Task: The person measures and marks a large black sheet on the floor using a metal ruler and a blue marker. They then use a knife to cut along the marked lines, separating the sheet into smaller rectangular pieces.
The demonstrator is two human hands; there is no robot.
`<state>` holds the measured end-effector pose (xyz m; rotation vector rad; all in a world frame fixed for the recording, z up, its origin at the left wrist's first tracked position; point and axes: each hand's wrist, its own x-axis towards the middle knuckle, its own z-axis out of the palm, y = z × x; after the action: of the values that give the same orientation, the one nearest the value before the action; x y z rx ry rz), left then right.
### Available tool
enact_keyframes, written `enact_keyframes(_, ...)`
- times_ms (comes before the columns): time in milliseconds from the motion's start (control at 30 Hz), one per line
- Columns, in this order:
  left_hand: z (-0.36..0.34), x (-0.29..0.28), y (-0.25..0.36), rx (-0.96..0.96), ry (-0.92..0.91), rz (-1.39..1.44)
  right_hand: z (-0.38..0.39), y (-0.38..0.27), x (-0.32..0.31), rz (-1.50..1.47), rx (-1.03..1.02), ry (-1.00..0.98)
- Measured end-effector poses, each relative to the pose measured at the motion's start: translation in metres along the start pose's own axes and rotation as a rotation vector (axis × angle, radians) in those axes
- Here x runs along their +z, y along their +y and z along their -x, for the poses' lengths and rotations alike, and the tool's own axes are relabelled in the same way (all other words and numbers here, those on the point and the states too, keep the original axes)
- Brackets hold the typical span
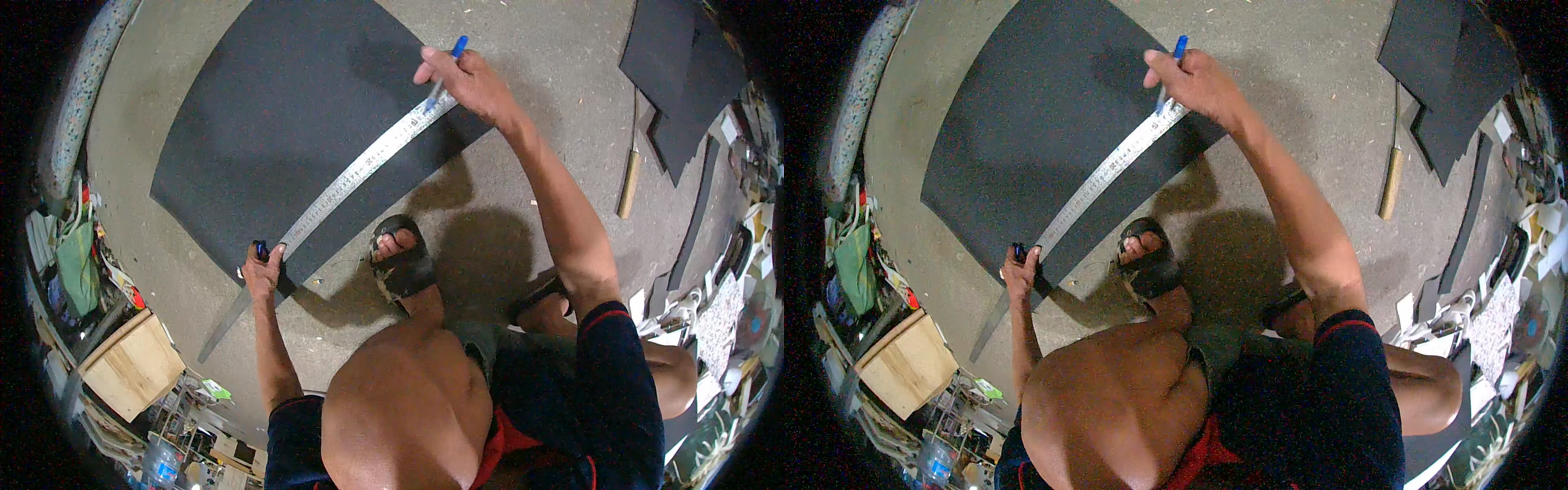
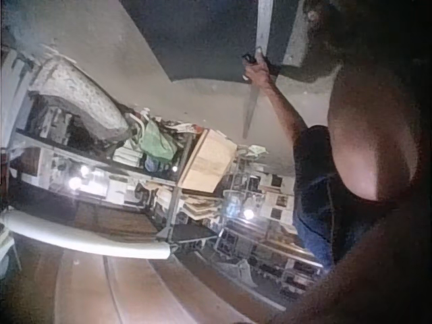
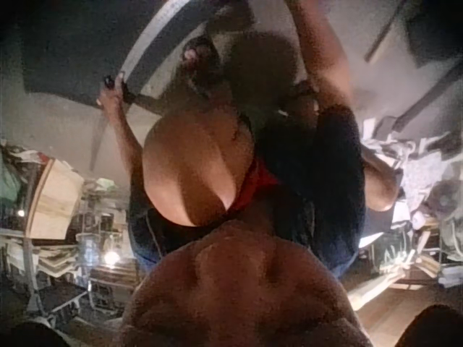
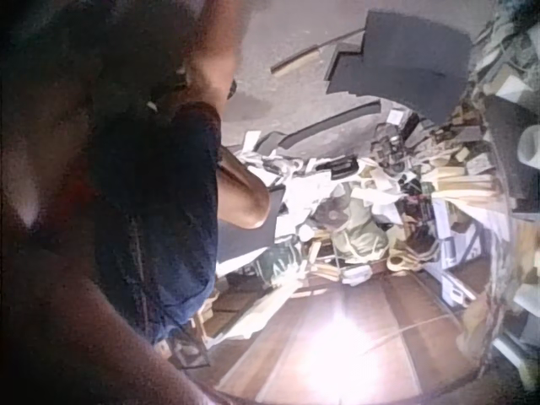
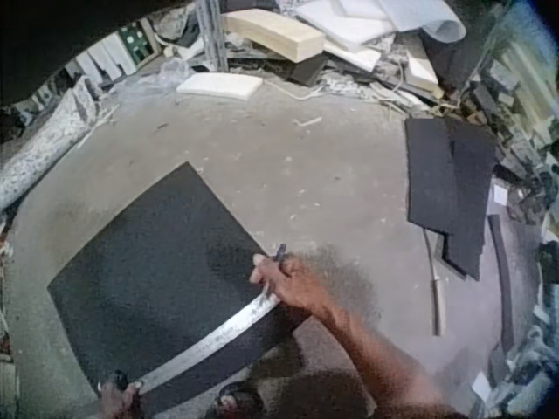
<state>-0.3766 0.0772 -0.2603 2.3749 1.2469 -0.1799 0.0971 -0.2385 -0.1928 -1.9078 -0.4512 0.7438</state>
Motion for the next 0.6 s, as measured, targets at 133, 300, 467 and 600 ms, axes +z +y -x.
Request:
enact_keyframes(133, -0.003, 0.003, -0.007, 0.002, 0.002, 0.03, -0.028, 0.017, 0.007, -0.064, 0.017, -0.284)
enact_keyframes(300, -0.005, -0.01, 0.026, -0.021, -0.091, -0.022, -0.038, 0.037, 0.012, 0.039, -0.09, -0.382)
enact_keyframes(467, -0.004, -0.015, 0.031, 0.077, -0.05, -0.075, -0.047, 0.044, 0.016, 0.169, -0.087, -0.447)
enact_keyframes(600, -0.004, -0.018, 0.034, 0.068, -0.076, -0.075, -0.043, 0.051, 0.022, 0.14, -0.179, -0.373)
